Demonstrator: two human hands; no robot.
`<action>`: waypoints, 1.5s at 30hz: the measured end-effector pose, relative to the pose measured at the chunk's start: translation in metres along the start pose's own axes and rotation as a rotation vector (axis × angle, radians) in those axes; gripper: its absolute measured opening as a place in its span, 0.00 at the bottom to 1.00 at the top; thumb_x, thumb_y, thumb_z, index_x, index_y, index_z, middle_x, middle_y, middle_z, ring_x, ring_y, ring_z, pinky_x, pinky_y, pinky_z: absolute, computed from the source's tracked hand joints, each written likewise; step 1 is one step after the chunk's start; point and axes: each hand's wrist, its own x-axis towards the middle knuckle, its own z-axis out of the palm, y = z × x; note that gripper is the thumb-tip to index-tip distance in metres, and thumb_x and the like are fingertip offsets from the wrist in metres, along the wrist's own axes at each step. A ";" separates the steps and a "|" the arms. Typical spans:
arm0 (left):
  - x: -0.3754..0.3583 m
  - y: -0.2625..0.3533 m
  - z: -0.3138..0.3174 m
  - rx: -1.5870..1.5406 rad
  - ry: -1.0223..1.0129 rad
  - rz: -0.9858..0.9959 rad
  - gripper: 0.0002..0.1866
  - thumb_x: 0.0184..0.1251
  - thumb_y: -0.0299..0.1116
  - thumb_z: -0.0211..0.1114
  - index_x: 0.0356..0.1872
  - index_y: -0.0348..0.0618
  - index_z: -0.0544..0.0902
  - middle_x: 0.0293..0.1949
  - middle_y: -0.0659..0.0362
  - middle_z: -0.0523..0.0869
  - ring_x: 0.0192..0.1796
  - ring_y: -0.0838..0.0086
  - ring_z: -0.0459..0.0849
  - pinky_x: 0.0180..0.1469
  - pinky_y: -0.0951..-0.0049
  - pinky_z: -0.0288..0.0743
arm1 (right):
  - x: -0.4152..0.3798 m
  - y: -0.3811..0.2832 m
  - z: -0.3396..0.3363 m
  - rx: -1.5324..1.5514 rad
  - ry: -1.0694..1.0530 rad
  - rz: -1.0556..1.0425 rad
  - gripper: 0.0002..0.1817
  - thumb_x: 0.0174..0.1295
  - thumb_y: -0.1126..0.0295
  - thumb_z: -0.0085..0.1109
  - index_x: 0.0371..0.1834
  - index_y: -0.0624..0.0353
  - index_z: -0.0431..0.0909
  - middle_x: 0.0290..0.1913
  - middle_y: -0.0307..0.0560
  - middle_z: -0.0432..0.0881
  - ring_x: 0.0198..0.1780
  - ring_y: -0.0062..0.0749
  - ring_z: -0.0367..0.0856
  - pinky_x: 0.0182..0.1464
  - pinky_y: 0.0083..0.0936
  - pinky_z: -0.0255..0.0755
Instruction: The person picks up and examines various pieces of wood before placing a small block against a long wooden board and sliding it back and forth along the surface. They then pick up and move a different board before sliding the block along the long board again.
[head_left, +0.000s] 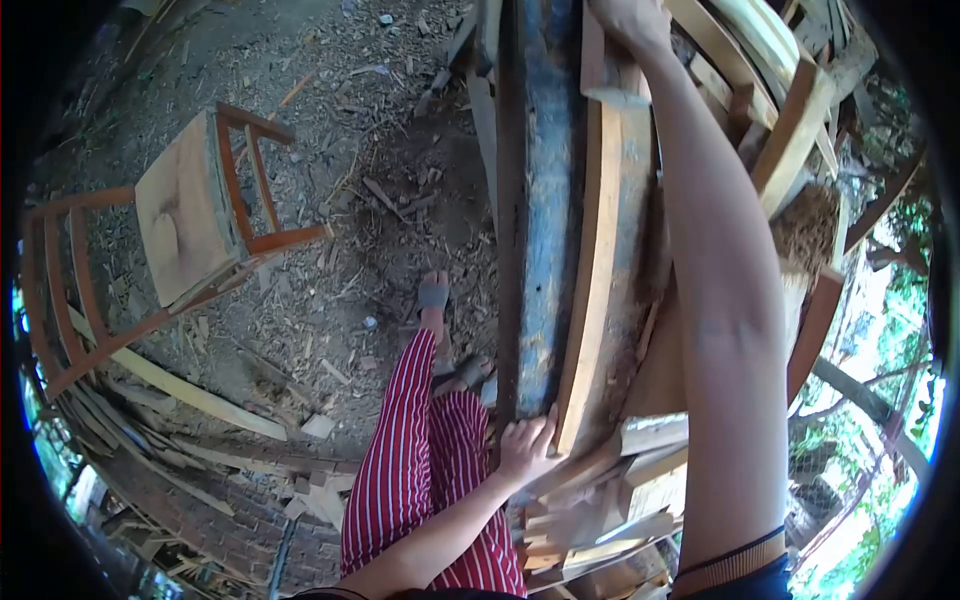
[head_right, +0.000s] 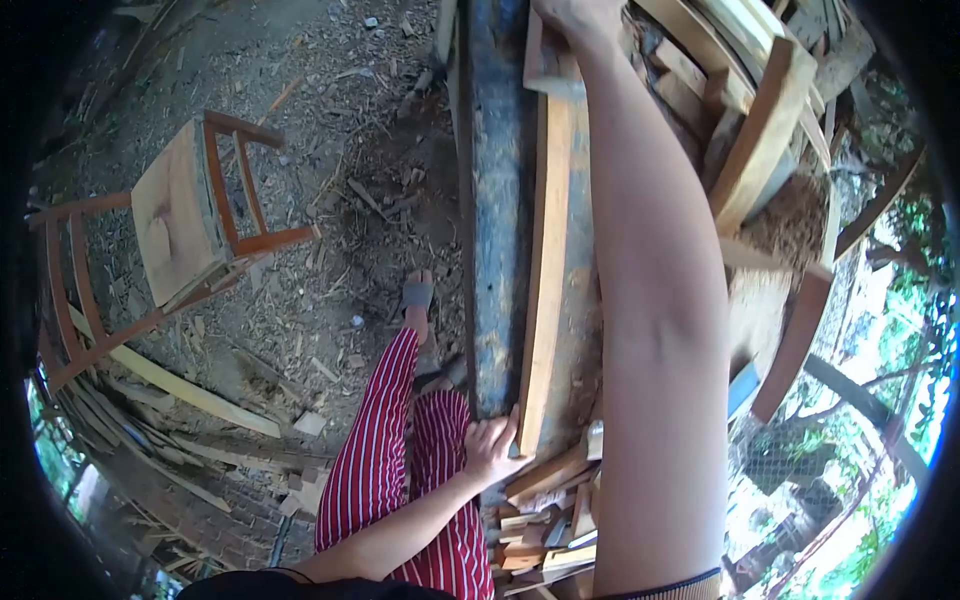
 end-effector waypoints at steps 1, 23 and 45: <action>0.001 0.000 0.001 0.005 -0.011 0.009 0.54 0.33 0.53 0.80 0.68 0.42 0.73 0.41 0.63 0.78 0.39 0.72 0.77 0.41 0.66 0.67 | -0.010 0.002 -0.001 -0.017 -0.016 0.001 0.39 0.58 0.56 0.53 0.77 0.33 0.55 0.65 0.82 0.64 0.66 0.73 0.65 0.70 0.53 0.60; -0.006 0.026 -0.050 -0.224 0.143 0.009 0.28 0.47 0.29 0.71 0.52 0.33 0.74 0.42 0.47 0.73 0.45 0.51 0.76 0.47 0.57 0.72 | -0.458 0.062 -0.096 0.245 0.070 0.003 0.27 0.69 0.63 0.55 0.69 0.62 0.69 0.64 0.71 0.66 0.64 0.64 0.67 0.66 0.48 0.63; -0.018 0.038 -0.121 -0.281 -0.200 0.180 0.23 0.84 0.39 0.39 0.60 0.38 0.80 0.35 0.60 0.76 0.32 0.77 0.74 0.38 0.74 0.71 | -0.671 0.081 -0.177 0.770 0.156 0.528 0.23 0.76 0.65 0.41 0.72 0.59 0.66 0.48 0.61 0.81 0.45 0.45 0.83 0.56 0.37 0.75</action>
